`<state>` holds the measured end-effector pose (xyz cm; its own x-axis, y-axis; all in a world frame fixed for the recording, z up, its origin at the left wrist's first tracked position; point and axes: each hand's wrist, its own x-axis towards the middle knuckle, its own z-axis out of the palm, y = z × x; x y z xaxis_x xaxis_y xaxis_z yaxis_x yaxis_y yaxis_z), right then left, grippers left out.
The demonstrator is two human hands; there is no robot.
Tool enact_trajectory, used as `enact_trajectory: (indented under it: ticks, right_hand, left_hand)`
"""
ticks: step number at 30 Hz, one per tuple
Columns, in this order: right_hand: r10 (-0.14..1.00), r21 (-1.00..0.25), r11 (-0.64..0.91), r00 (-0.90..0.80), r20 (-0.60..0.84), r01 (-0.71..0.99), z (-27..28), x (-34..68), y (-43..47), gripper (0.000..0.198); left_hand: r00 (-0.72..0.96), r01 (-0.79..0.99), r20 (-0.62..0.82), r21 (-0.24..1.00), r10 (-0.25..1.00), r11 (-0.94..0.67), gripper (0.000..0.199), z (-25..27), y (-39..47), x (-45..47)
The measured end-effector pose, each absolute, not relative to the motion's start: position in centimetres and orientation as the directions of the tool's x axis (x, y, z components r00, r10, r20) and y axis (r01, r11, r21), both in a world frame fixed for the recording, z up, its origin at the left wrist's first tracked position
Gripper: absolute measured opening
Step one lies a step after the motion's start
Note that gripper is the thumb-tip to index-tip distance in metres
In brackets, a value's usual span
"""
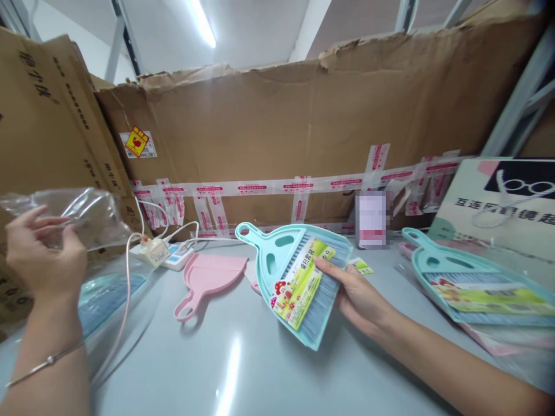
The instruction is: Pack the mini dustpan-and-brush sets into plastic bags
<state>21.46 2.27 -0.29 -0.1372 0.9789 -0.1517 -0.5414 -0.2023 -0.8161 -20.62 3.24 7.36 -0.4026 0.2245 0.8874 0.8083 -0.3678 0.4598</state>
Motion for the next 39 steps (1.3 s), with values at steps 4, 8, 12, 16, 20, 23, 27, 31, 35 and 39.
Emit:
enact_trajectory:
  ticks: [4,8,12,16,20,23,27,31,35,39]
  right_hand:
    - [0.978,-0.818,-0.205,-0.143,-0.151,-0.538,0.8,22.4,2.4,0.032]
    - [0.979,-0.833,-0.193,-0.162,-0.126,-0.519,1.5,23.5,2.4,0.033]
    - [0.969,-0.854,-0.225,-0.2,-0.145,-0.469,1.2,23.8,2.2,0.032]
    - [0.952,-0.876,-0.251,-0.266,-0.148,-0.412,0.5,23.3,1.8,0.031]
    - [0.933,-0.858,-0.292,-0.322,-0.16,-0.422,0.0,22.4,1.1,0.031]
    - [0.91,-0.817,-0.361,-0.361,-0.203,-0.449,-0.8,21.5,0.4,0.034]
    - [0.92,-0.737,-0.378,-0.318,-0.23,-0.56,-1.7,20.4,-0.2,0.038]
    - [0.955,-0.702,-0.295,-0.175,-0.239,-0.648,-1.9,20.0,-0.2,0.043]
    - [0.967,-0.704,-0.237,-0.09,-0.24,-0.669,-2.1,19.7,-0.2,0.048]
    - [0.964,-0.732,-0.249,-0.095,-0.246,-0.634,-2.5,19.3,-0.1,0.052]
  left_hand:
    - [-0.271,0.699,0.96,0.25,0.076,-0.67,0.063,7.8,3.0,-15.2]
    - [-0.279,0.465,0.944,0.292,0.175,-0.836,0.057,7.7,2.4,-10.6]
    - [-0.232,0.108,0.858,0.491,0.458,-0.865,0.052,7.2,2.3,-8.7]
    - [-0.146,-0.126,0.723,0.663,0.675,-0.738,0.054,6.1,2.7,-8.1]
    - [0.081,-0.102,0.62,0.784,0.78,-0.613,0.054,4.2,3.0,-6.3]
    - [0.011,0.046,0.661,0.749,0.75,-0.661,0.055,2.8,3.4,-4.9]
    - [-0.431,-0.094,0.555,0.757,0.711,-0.647,0.045,1.9,4.1,-3.8]
    - [-0.174,-0.424,0.071,0.895,0.982,-0.14,0.053,0.9,3.6,-2.1]
    - [0.346,-0.268,-0.104,0.941,0.932,0.204,0.073,-1.0,1.0,1.0]
    - [0.425,-0.098,-0.165,0.969,0.89,0.227,0.086,-2.4,-0.5,2.6]
